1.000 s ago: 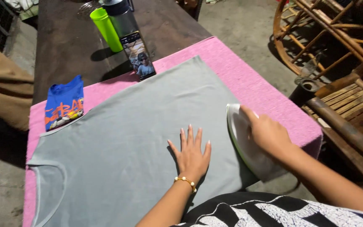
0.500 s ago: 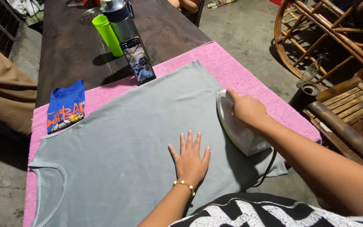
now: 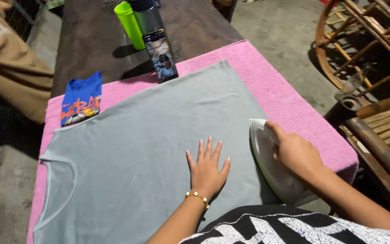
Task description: Folding a blue t-shirt and then ironing a grey tank top on a table.
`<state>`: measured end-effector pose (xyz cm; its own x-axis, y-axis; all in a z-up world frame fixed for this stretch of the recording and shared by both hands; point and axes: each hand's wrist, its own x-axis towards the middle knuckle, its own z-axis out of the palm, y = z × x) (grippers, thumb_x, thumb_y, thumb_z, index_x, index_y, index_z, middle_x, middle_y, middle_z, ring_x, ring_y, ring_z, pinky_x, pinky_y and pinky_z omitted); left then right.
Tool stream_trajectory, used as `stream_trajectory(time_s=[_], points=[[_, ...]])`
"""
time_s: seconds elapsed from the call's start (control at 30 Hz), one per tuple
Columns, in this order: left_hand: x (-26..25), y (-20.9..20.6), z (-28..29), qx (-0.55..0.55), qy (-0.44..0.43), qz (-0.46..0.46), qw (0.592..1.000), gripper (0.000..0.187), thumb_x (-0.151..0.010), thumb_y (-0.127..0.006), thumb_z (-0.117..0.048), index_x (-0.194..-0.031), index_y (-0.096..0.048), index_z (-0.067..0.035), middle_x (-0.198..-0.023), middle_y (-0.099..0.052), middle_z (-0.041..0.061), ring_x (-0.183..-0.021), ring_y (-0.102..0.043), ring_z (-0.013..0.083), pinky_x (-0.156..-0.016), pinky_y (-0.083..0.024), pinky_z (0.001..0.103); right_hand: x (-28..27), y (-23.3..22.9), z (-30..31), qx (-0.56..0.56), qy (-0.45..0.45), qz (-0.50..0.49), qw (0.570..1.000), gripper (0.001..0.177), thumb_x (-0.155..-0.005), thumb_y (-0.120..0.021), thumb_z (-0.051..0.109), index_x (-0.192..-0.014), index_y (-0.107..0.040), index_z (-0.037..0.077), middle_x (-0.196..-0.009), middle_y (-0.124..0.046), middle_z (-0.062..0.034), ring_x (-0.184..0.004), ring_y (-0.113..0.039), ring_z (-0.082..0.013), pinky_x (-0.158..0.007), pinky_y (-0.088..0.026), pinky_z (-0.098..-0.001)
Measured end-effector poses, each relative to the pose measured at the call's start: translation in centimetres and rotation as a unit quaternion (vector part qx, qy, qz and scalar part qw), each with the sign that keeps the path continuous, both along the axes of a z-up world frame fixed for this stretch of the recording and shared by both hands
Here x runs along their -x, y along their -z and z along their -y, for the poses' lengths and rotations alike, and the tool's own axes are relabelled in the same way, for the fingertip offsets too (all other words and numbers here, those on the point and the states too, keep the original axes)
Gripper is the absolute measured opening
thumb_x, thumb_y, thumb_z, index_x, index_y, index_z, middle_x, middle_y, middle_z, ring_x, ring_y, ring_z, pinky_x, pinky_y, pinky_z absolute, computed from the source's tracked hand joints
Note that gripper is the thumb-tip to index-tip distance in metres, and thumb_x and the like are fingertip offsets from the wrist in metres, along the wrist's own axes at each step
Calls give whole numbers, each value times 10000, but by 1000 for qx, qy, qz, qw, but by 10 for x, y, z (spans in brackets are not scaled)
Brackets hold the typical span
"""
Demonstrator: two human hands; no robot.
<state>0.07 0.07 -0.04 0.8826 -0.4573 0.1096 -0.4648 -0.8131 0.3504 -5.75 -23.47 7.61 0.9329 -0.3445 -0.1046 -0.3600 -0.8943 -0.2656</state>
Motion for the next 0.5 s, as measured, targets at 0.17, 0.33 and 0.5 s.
stream_trajectory(time_s=[0.17,0.33,0.5], points=[[-4,7,-3,3,27,-9,1000,655,-967,-468,-518,-1542,-398,-214,-1655,-253,103,-1530,-153,342,-1157,4,690,-49,9,12,21,-8,0,1000,806,-812,-739,229,-1518,-374,363,-972,-717,-243,-911,-708,-462,-778,-567,-570],[-2,5,-4,-4,22,-3,1000,646,-975,-460,-519,-1546,-393,-225,-1655,-254,106,-1535,-157,335,-1165,-6,689,-119,26,34,24,-55,55,997,819,-786,-760,245,-1515,-394,315,-997,-719,-257,-951,-697,-471,-810,-555,-575],[-2,3,-3,-20,26,2,999,644,-976,-462,-513,-1546,-401,-220,-1658,-262,98,-1535,-173,333,-1173,-26,688,-122,12,30,7,-14,33,999,757,-814,-749,258,-1489,-413,329,-1041,-699,-262,-990,-681,-480,-836,-544,-573]])
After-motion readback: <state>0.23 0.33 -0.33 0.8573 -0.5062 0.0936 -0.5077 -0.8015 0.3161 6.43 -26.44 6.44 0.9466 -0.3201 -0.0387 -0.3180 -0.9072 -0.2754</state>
